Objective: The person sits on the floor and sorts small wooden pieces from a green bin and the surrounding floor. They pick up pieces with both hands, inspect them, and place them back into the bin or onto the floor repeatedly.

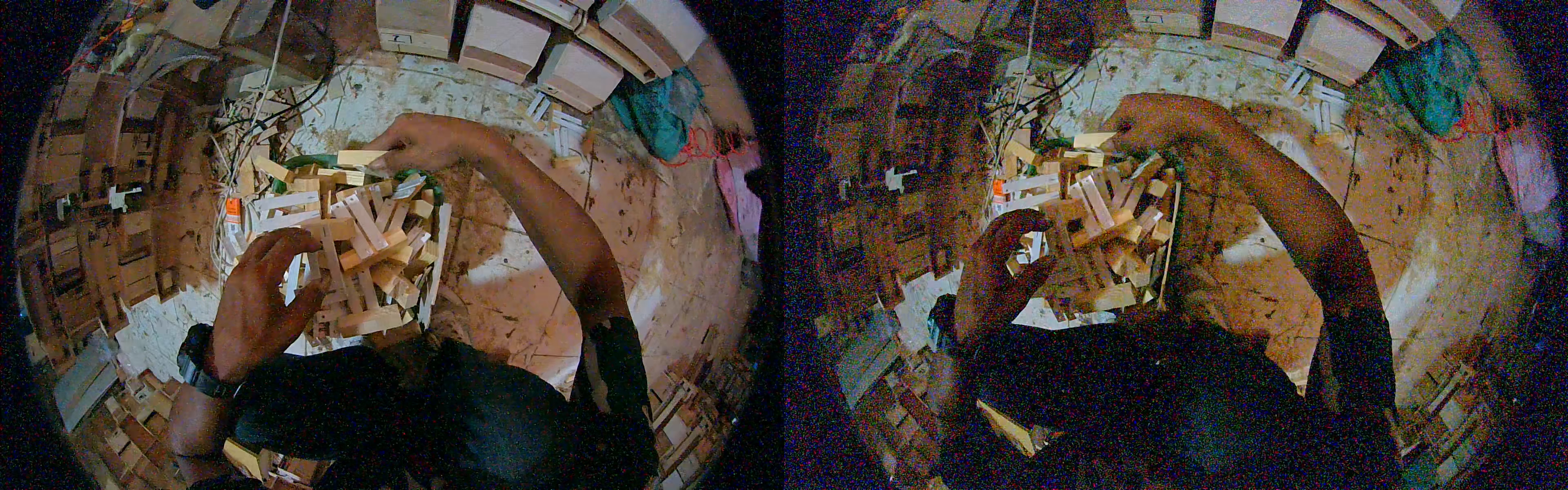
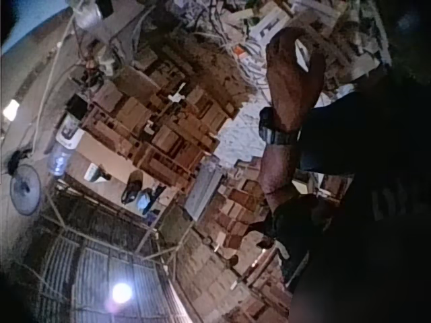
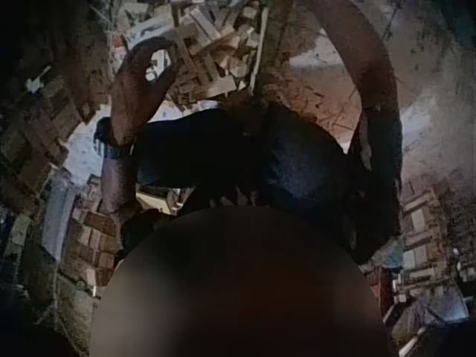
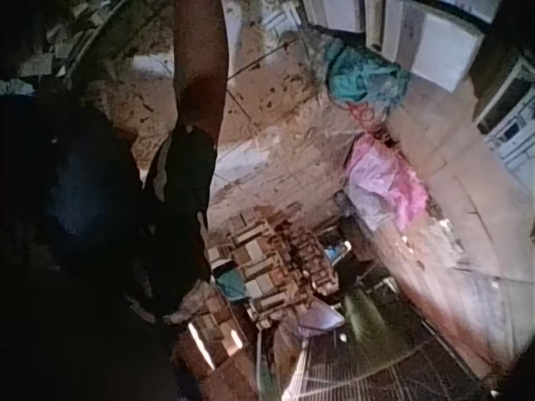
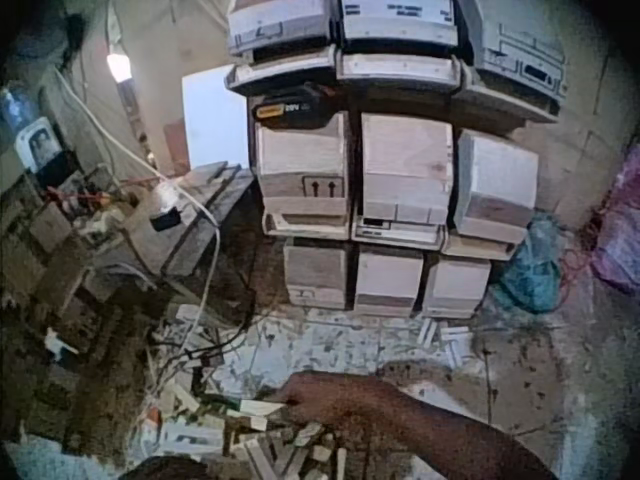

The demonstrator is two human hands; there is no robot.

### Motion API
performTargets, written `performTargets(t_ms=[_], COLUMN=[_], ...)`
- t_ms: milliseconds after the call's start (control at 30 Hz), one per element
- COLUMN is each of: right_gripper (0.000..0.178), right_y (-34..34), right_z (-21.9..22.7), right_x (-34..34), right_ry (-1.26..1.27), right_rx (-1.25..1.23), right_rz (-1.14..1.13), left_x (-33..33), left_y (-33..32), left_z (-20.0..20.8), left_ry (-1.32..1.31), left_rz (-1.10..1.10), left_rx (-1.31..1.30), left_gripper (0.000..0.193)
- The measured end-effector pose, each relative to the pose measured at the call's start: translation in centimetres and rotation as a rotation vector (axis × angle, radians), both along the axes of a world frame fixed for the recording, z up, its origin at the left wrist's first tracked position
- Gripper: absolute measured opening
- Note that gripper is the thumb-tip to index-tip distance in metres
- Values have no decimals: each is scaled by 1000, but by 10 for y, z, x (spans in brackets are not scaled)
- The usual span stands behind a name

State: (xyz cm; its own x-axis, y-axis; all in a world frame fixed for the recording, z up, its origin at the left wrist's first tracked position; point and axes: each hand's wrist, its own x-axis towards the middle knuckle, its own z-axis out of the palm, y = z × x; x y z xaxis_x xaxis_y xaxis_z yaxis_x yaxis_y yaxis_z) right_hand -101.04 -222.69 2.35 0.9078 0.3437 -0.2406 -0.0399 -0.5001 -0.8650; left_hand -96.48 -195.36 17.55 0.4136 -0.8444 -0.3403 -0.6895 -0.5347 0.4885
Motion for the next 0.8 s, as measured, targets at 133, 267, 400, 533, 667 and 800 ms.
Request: performTargets(t_ms=[133,267,400,533,667,800], right_gripper=[32,30,31,36,38,39], right_y=[-10,-5,8,13,1,-13], right_z=[-10,1,17,21,31,58], right_x=[-19,-32,-16,-5,-19,-48], right_ry=[-18,61,94,37,1,-126], right_rx=[-37,-300,-373,-437,-272,-32], right_rz=[18,-32,22,105,12,-175], left_x=[3,4,4,3,1,-1], left_y=[-1,2,4,2,8,14], left_z=[0,0,0,-1,2,6], left_ry=[44,101,90,43,69,70], left_rz=[-6,17,8,0,7,-12], left_rx=[7,-1,-8,7,-4,-22], left_gripper=[40,36,37,40,35,35])
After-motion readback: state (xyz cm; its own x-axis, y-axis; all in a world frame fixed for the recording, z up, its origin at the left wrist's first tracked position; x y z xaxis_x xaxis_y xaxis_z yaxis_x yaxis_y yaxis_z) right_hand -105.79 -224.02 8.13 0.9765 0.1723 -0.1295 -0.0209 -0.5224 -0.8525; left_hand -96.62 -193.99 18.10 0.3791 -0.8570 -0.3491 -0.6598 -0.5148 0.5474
